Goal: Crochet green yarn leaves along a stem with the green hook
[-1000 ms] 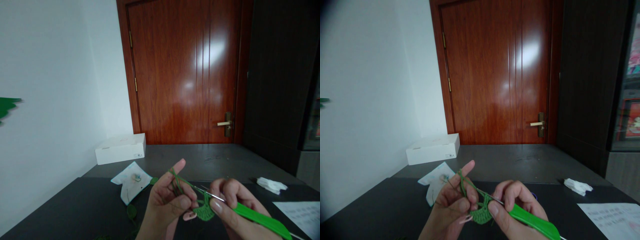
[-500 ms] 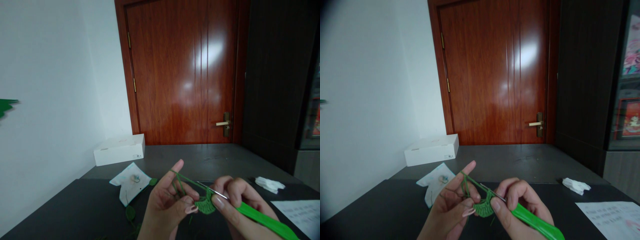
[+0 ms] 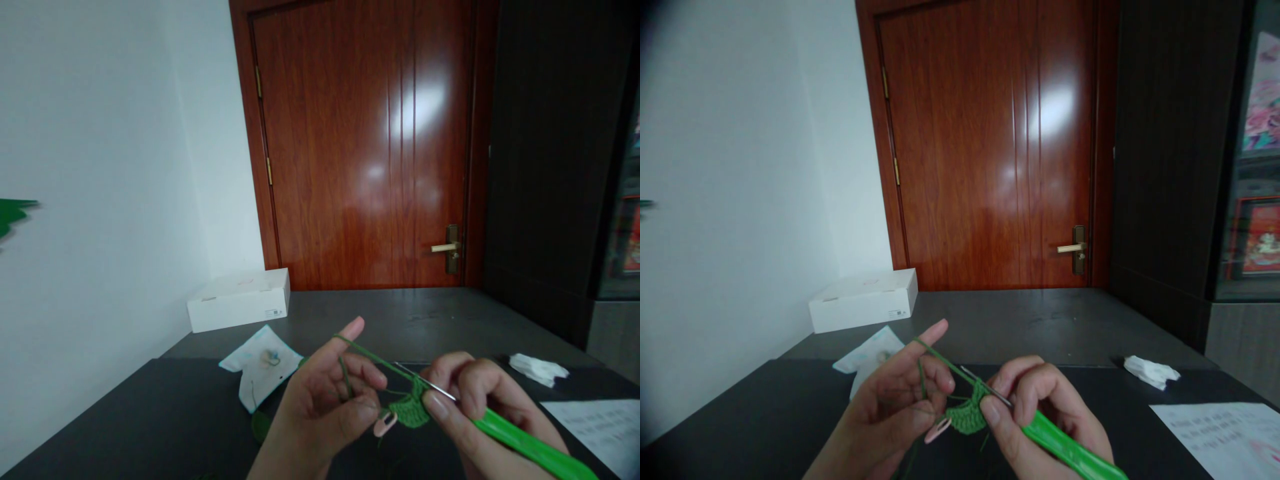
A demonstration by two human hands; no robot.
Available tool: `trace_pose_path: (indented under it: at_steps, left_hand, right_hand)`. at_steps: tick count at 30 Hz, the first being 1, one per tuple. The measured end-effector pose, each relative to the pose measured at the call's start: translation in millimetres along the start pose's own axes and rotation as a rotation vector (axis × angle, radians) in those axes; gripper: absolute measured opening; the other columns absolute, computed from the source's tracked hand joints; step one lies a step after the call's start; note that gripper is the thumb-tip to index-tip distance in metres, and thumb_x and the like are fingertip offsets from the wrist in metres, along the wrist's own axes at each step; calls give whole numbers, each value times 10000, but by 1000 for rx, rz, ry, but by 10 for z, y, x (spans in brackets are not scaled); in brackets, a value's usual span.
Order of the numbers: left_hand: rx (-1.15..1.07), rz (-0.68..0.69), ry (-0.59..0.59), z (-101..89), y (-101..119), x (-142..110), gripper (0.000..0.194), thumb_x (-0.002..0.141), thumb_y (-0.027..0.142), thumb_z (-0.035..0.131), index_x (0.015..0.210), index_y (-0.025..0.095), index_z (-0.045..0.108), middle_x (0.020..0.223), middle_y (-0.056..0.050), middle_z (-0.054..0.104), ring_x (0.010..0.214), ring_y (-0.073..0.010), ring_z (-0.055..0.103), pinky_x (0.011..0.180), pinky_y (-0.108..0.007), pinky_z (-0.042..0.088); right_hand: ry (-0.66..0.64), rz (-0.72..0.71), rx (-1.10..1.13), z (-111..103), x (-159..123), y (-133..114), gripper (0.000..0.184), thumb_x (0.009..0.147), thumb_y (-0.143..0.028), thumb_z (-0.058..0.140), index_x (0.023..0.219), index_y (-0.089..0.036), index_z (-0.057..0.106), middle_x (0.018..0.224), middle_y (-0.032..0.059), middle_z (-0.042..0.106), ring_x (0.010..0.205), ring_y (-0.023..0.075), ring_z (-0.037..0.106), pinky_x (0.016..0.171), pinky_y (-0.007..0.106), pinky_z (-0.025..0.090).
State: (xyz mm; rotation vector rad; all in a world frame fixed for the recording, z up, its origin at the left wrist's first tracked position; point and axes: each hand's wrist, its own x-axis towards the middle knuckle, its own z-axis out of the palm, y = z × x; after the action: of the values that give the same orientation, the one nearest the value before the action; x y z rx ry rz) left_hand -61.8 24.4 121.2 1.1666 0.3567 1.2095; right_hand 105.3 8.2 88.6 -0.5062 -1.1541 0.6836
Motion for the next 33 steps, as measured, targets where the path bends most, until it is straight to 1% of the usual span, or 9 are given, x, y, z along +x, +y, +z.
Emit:
trace_pose_path:
  at_steps: [5,9,14,18,21,26,28,31,33]
  left_hand:
    - [-339,-222,-77,-17,-85,63,459,749,74,651,1206,120,636,816,-61,670,597,-58,537,561,-163,411]
    - [-490,-226,-109,1,-250,96,499,679,50,706,1171,118,655,808,-36,659,562,-35,535,520,-133,375]
    - [-370,-46,-40,71,-388,63,651,601,30,785,1203,235,646,838,-5,655,708,-86,591,705,-190,453]
    - [-251,-18,-78,41,-394,31,757,611,90,812,1286,333,568,945,-8,644,718,-98,604,660,-200,437]
    - [-132,16,-134,7,-383,19,862,650,190,816,1402,328,420,970,-33,633,729,-133,607,650,-239,448]
    - [62,22,-23,36,-282,-2,897,726,142,739,1477,274,267,848,-8,631,673,-106,549,668,-248,430]
    - [79,0,-60,10,-216,11,841,726,81,690,1456,284,326,823,2,633,661,-106,563,662,-248,433]
    - [45,-109,-152,-104,-126,58,723,656,7,645,1325,260,537,854,-11,654,752,-133,612,730,-261,453]
    - [105,-173,-118,-195,-70,87,609,688,21,604,1256,241,604,938,-41,670,898,-183,622,819,-313,459]
  right_hand:
    - [8,-10,20,14,-12,1,239,752,-149,739,629,-230,551,710,-23,620,646,123,598,589,192,531]
    - [21,-4,12,25,-20,0,238,747,-149,744,630,-234,554,717,-21,621,654,124,598,594,189,534]
    - [51,-50,-30,41,-18,23,243,745,-143,744,634,-237,549,715,-25,611,665,121,609,606,181,538]
    - [36,-88,-19,65,-8,33,249,749,-85,721,643,-238,556,729,-33,609,635,111,624,589,178,554]
    - [23,-79,-9,64,-14,15,251,740,-74,723,645,-241,561,726,-32,606,637,122,637,595,205,570]
    - [29,-71,-90,5,-12,-30,255,729,-104,742,614,-231,554,710,-16,610,646,130,611,573,196,548]
    - [31,-82,-117,-16,1,-42,249,733,-120,743,620,-235,553,710,-17,610,650,130,601,571,191,538]
    - [28,-106,-134,-16,13,-60,250,736,-135,743,626,-242,546,700,-19,604,659,132,590,584,189,527]
    - [52,-83,-112,6,11,-77,259,733,-153,750,615,-245,539,685,-20,594,656,132,578,587,189,517]
